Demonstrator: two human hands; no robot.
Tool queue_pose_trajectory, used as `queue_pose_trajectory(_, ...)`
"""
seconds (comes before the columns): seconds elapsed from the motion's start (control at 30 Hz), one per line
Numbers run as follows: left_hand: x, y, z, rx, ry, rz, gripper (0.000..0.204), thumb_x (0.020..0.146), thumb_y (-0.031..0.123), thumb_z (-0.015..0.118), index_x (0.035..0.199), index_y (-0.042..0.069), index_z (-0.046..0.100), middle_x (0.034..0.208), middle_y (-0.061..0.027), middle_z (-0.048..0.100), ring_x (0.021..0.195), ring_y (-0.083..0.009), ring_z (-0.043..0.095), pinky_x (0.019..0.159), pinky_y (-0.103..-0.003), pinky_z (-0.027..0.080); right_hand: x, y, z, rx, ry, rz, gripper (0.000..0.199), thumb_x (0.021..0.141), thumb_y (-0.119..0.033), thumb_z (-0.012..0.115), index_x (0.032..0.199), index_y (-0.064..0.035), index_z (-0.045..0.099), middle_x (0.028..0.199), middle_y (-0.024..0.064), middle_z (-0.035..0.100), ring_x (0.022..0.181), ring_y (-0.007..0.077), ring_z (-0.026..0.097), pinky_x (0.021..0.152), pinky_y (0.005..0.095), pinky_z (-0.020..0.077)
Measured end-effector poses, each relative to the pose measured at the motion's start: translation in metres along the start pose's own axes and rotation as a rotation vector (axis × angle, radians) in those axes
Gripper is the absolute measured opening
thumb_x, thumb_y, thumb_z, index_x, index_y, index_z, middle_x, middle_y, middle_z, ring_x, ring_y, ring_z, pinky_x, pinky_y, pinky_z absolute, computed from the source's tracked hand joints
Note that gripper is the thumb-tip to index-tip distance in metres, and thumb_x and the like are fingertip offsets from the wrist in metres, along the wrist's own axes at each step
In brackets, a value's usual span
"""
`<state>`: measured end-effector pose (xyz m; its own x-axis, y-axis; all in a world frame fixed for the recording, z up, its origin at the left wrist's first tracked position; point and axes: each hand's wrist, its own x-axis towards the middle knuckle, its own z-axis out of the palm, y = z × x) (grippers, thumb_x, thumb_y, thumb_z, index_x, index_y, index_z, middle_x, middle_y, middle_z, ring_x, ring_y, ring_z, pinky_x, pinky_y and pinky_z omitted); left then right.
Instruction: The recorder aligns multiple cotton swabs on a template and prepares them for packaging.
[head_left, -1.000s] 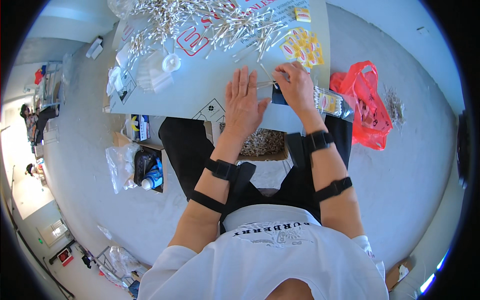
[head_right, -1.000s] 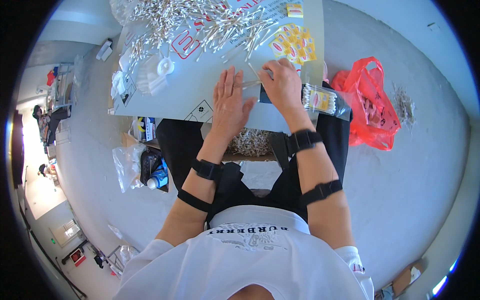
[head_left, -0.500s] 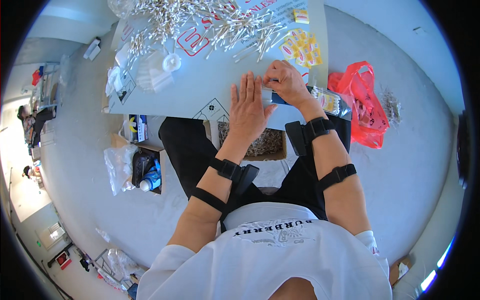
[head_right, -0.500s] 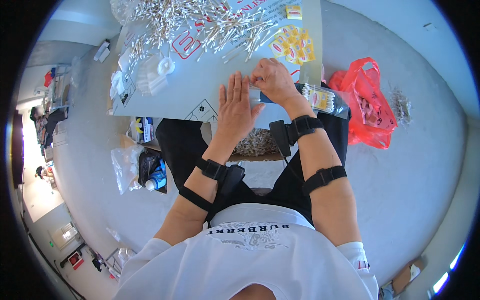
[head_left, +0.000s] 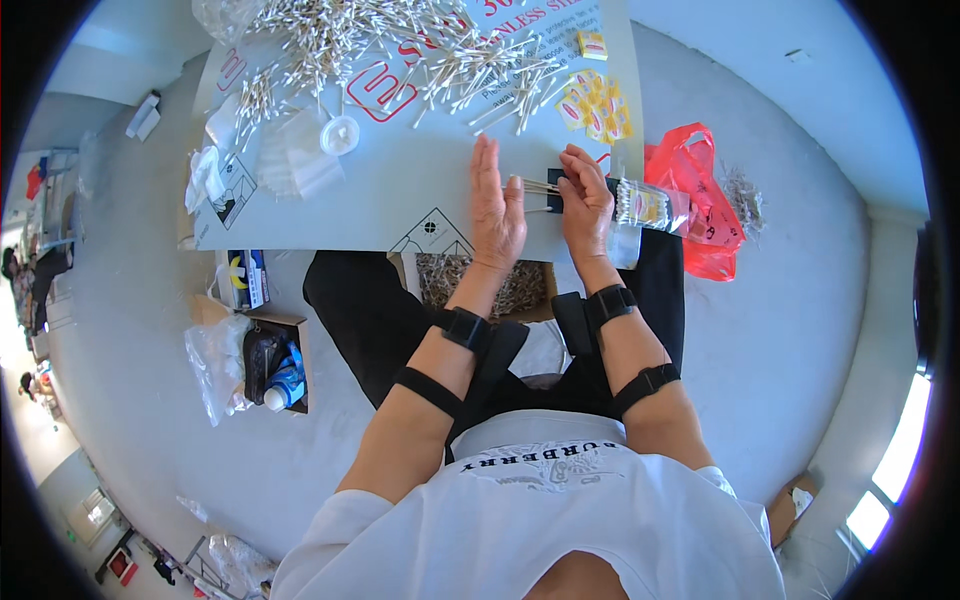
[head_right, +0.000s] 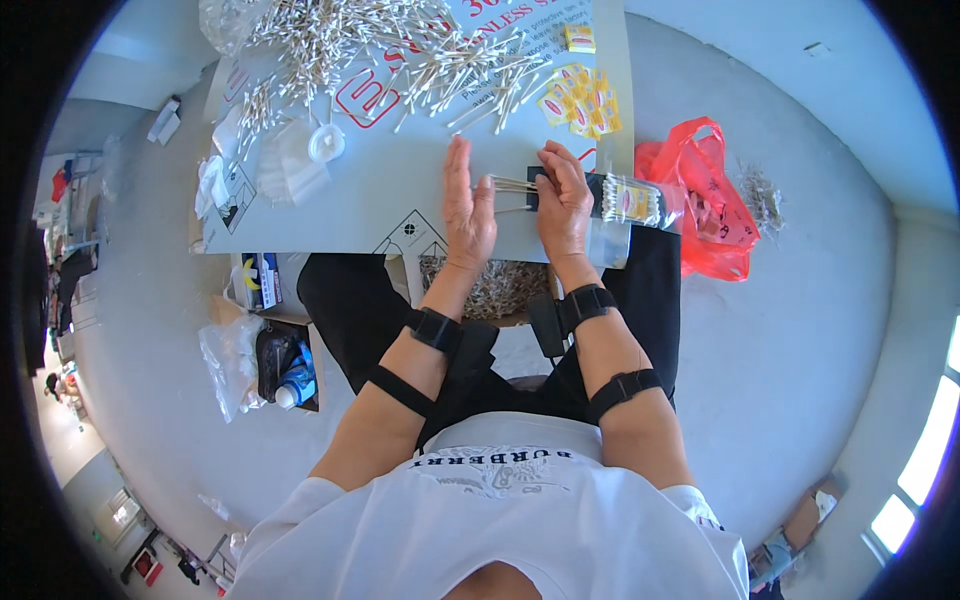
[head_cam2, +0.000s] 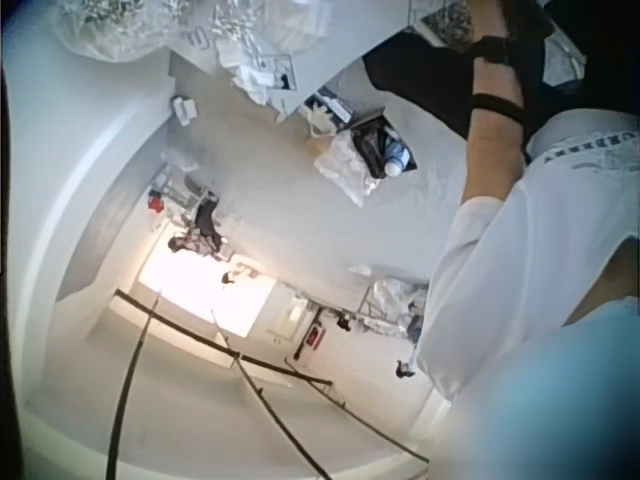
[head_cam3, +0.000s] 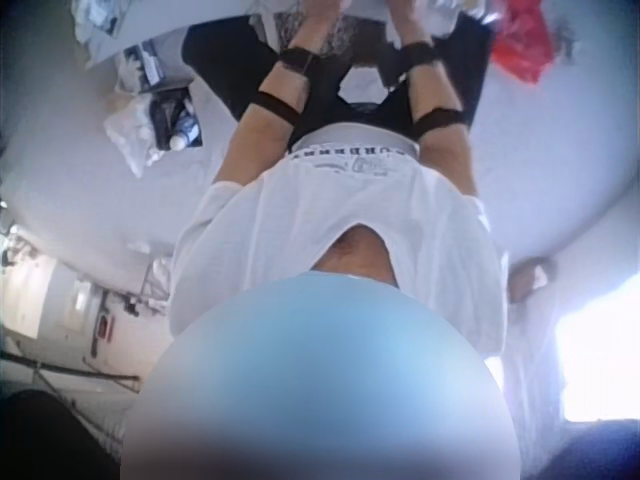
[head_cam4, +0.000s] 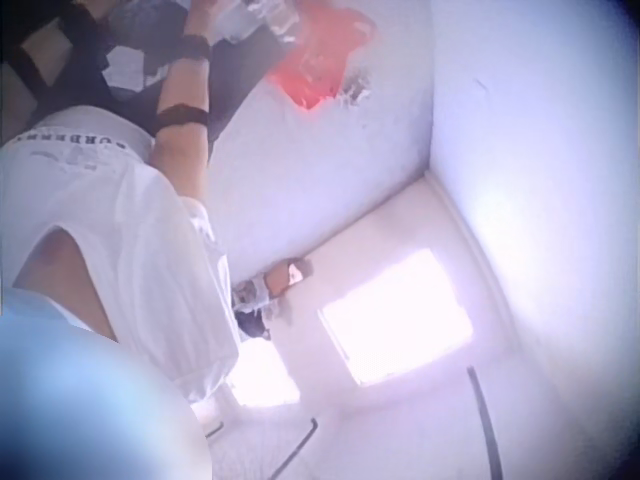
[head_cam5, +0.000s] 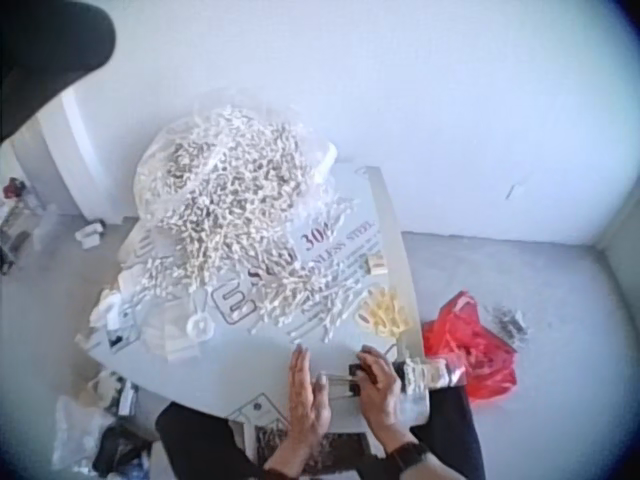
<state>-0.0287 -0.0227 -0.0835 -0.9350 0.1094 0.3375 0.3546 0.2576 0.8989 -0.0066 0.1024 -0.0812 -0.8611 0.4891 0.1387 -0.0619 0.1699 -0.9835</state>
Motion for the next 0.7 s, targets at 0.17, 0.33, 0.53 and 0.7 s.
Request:
queue_pose_trajectory(0.17, 0.001, 0.006, 0.021, -0.137, -0.029, -0.053, 0.049, 0.099, 0.015, 0.047, 0.144, 0.0, 0.034, 0.153, -0.0222, 0.03, 0.141, -0.0362, 0.03, 0.115, -0.042, 0.026, 0.001, 0.001, 0.007, -0.138, -0.001, -0.045, 0.03, 0.083, 0.013, 0.052, 0.109, 0.0027, 0.064, 0.128, 0.0137, 0.059, 0.116, 0.0258, 0.059, 0.097, 0.0328, 0.0467)
queue_pose_trajectory(0.33, 0.006, -0.004, 0.02, -0.235, 0.028, -0.021, 0.039, 0.098, 0.009, 0.05, 0.135, 0.001, 0.045, 0.143, -0.0181, 0.043, 0.131, -0.0303, 0.044, 0.107, -0.038, 0.037, 0.0, -0.002, 0.008, -0.24, -0.013, -0.147, 0.024, 0.085, 0.008, 0.055, 0.107, 0.003, 0.063, 0.127, 0.0147, 0.06, 0.115, 0.0284, 0.059, 0.095, 0.0344, 0.0475)
queue_pose_trajectory(0.53, 0.059, 0.006, -0.01, 0.537, 0.036, 0.087, 0.039, 0.075, 0.0, 0.068, 0.112, 0.005, 0.055, 0.104, -0.0151, 0.055, 0.107, -0.0339, 0.05, 0.091, -0.046, 0.04, -0.008, -0.007, -0.018, -0.342, -0.134, -0.175, 0.03, 0.085, -0.005, 0.065, 0.113, 0.0025, 0.06, 0.129, 0.0169, 0.055, 0.118, 0.0309, 0.056, 0.099, 0.0376, 0.0456)
queue_pose_trajectory(0.7, 0.083, -0.022, -0.022, 0.818, 0.058, 0.092, 0.015, 0.077, 0.009, 0.069, 0.086, 0.009, 0.057, 0.092, -0.0081, 0.054, 0.097, -0.0318, 0.05, 0.084, -0.045, 0.037, -0.007, -0.011, -0.012, -0.383, -0.174, -0.251, 0.036, 0.08, -0.005, 0.07, 0.114, 0.0012, 0.059, 0.129, 0.0181, 0.054, 0.116, 0.0363, 0.056, 0.097, 0.041, 0.0476)
